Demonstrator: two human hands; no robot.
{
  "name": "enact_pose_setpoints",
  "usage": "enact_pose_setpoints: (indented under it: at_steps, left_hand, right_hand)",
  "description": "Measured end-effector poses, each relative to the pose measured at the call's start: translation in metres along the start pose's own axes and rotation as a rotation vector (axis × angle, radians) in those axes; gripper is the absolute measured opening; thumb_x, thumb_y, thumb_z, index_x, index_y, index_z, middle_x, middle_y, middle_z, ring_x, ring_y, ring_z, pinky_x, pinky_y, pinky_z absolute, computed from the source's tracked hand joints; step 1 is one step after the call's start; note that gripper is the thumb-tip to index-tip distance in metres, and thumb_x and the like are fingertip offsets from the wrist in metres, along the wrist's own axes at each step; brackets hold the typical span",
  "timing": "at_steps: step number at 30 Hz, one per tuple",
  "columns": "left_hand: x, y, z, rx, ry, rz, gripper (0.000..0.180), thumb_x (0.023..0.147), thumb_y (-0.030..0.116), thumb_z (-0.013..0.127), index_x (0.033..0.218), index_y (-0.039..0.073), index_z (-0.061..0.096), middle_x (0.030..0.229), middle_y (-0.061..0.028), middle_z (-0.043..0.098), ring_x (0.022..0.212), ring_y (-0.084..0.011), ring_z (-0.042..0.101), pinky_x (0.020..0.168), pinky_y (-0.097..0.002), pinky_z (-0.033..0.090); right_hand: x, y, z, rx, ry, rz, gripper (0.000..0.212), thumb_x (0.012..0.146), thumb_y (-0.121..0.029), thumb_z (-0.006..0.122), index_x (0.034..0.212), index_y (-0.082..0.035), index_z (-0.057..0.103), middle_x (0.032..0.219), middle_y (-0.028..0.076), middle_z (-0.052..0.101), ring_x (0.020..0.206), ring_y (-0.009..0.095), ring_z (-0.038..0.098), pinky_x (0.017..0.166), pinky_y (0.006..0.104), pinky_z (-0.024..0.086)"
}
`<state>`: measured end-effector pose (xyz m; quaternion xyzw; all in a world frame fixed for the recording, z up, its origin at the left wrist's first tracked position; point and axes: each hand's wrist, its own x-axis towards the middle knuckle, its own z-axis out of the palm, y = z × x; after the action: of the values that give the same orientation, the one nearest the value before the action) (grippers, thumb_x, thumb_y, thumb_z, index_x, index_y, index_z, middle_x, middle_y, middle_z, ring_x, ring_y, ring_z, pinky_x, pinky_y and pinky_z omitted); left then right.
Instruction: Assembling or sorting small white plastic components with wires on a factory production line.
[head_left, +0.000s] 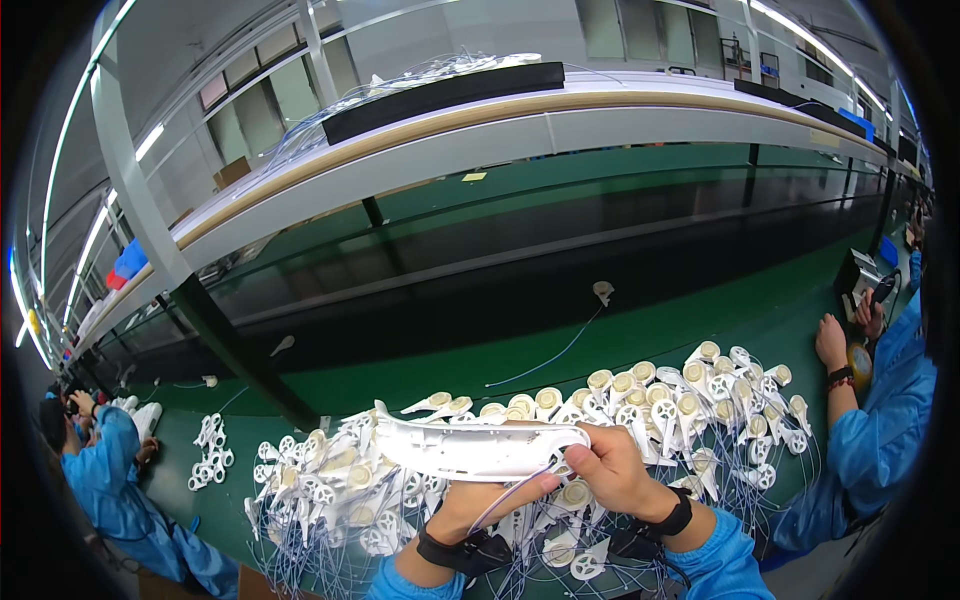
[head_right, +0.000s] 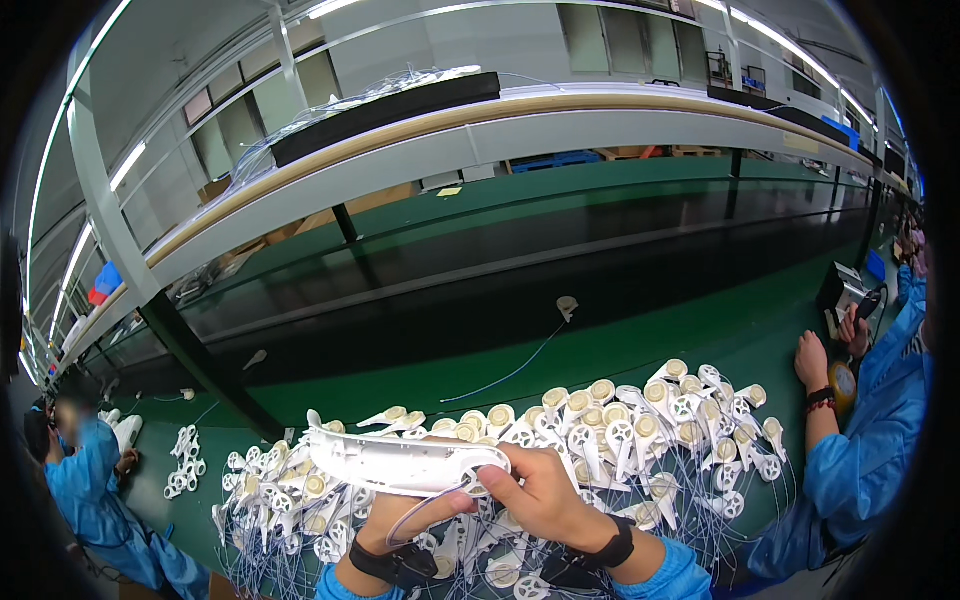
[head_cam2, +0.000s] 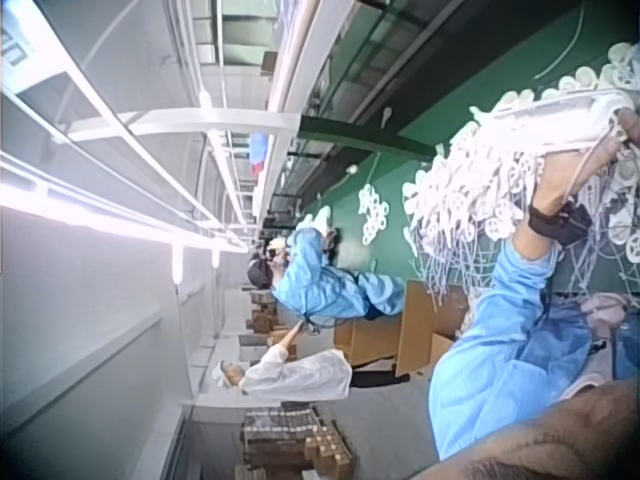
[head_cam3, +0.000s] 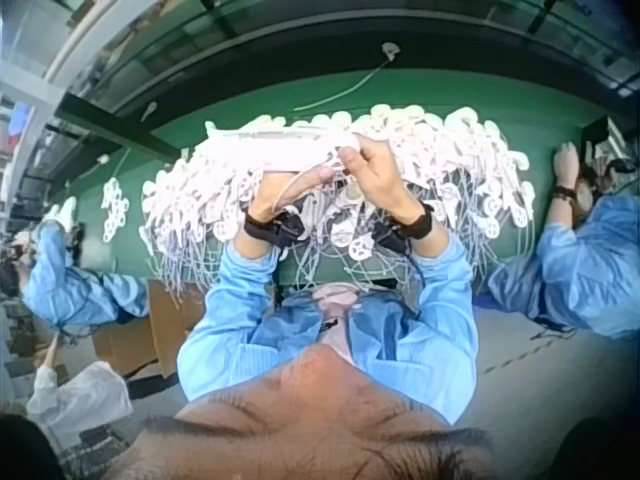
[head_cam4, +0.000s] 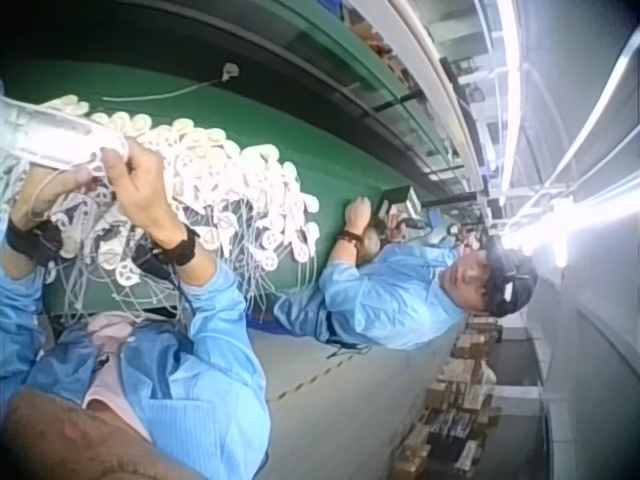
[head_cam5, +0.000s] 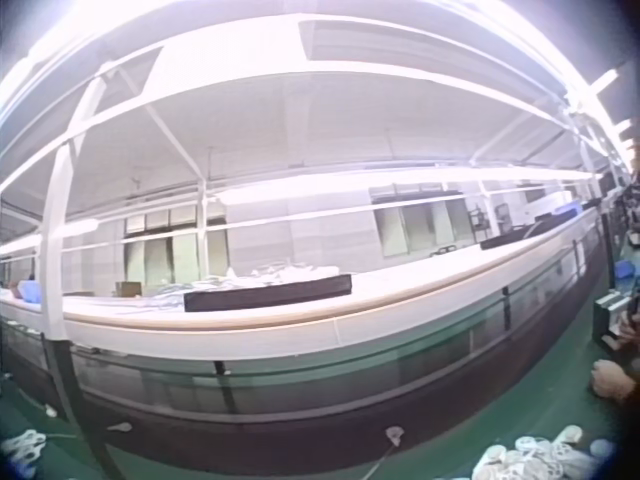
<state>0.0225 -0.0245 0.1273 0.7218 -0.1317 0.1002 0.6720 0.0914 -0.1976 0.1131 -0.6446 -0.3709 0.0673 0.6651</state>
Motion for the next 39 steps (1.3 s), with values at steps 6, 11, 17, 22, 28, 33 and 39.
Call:
enact_pose_setpoints:
  at_steps: [6, 11, 17, 22, 28, 33, 39]
  left_hand:
    - [-0.002, 0.002, 0.001, -0.077, 0.030, -0.118, 0.033, 0.087, 0.020, 0.070, 0.112, 0.000, 0.061, 0.096, -0.0085, 0.067, 0.081, -0.0150, 0.062, 0.069, -0.0257, 0.050]
    - [-0.006, -0.001, 0.001, -0.144, 0.039, -0.160, 0.020, 0.091, 0.012, 0.063, 0.105, -0.002, 0.064, 0.076, -0.0055, 0.066, 0.065, -0.0100, 0.060, 0.057, -0.0226, 0.048]
    - [-0.008, -0.011, 0.001, -0.249, 0.075, -0.250, 0.019, 0.093, 0.013, 0.062, 0.102, -0.004, 0.064, 0.076, -0.0066, 0.065, 0.063, -0.0103, 0.059, 0.057, -0.0221, 0.048]
    - [-0.009, -0.007, 0.006, -0.260, 0.128, -0.285, 0.021, 0.094, 0.015, 0.062, 0.101, -0.004, 0.064, 0.075, -0.0065, 0.064, 0.062, -0.0105, 0.059, 0.055, -0.0221, 0.047]
    - [-0.005, 0.000, 0.011, -0.239, 0.143, -0.298, 0.023, 0.093, 0.018, 0.061, 0.100, -0.004, 0.062, 0.071, -0.0071, 0.062, 0.057, -0.0107, 0.057, 0.051, -0.0213, 0.045]
    - [-0.005, -0.003, 0.013, -0.205, 0.189, -0.361, 0.023, 0.093, 0.019, 0.060, 0.097, -0.003, 0.060, 0.069, -0.0077, 0.061, 0.054, -0.0114, 0.056, 0.047, -0.0203, 0.044]
    - [-0.005, -0.005, 0.017, -0.237, 0.247, -0.329, 0.023, 0.093, 0.020, 0.059, 0.097, -0.003, 0.058, 0.066, -0.0078, 0.059, 0.051, -0.0114, 0.054, 0.044, -0.0206, 0.042]
  right_hand:
    - [-0.003, 0.008, -0.001, -0.009, -0.010, 0.018, 0.037, 0.097, -0.032, 0.052, 0.093, 0.003, 0.064, 0.066, 0.006, 0.062, 0.059, 0.010, 0.055, 0.056, 0.0254, 0.044]
    - [-0.003, 0.007, 0.001, 0.123, -0.006, 0.079, 0.039, 0.098, -0.033, 0.050, 0.095, 0.003, 0.064, 0.070, 0.006, 0.063, 0.063, 0.009, 0.056, 0.058, 0.0246, 0.045]
    - [-0.002, 0.011, -0.002, 0.113, -0.012, 0.042, 0.040, 0.098, -0.034, 0.051, 0.097, 0.004, 0.063, 0.073, 0.006, 0.063, 0.066, 0.009, 0.056, 0.060, 0.0245, 0.045]
    - [-0.001, 0.006, -0.004, 0.050, -0.057, 0.037, 0.039, 0.095, -0.033, 0.057, 0.100, 0.005, 0.064, 0.077, 0.006, 0.065, 0.069, 0.010, 0.057, 0.062, 0.0250, 0.046]
    - [0.000, 0.000, -0.004, 0.117, -0.101, 0.123, 0.036, 0.093, -0.028, 0.060, 0.106, 0.005, 0.064, 0.089, 0.010, 0.070, 0.080, 0.011, 0.062, 0.071, 0.0269, 0.050]
    - [0.001, 0.003, -0.002, 0.128, -0.120, 0.192, 0.034, 0.094, -0.028, 0.058, 0.106, 0.004, 0.064, 0.090, 0.009, 0.070, 0.081, 0.012, 0.062, 0.072, 0.0270, 0.049]
    - [0.000, 0.017, 0.000, 0.173, -0.103, 0.191, 0.032, 0.094, -0.027, 0.058, 0.104, 0.003, 0.065, 0.085, 0.008, 0.070, 0.077, 0.012, 0.062, 0.071, 0.0283, 0.050]
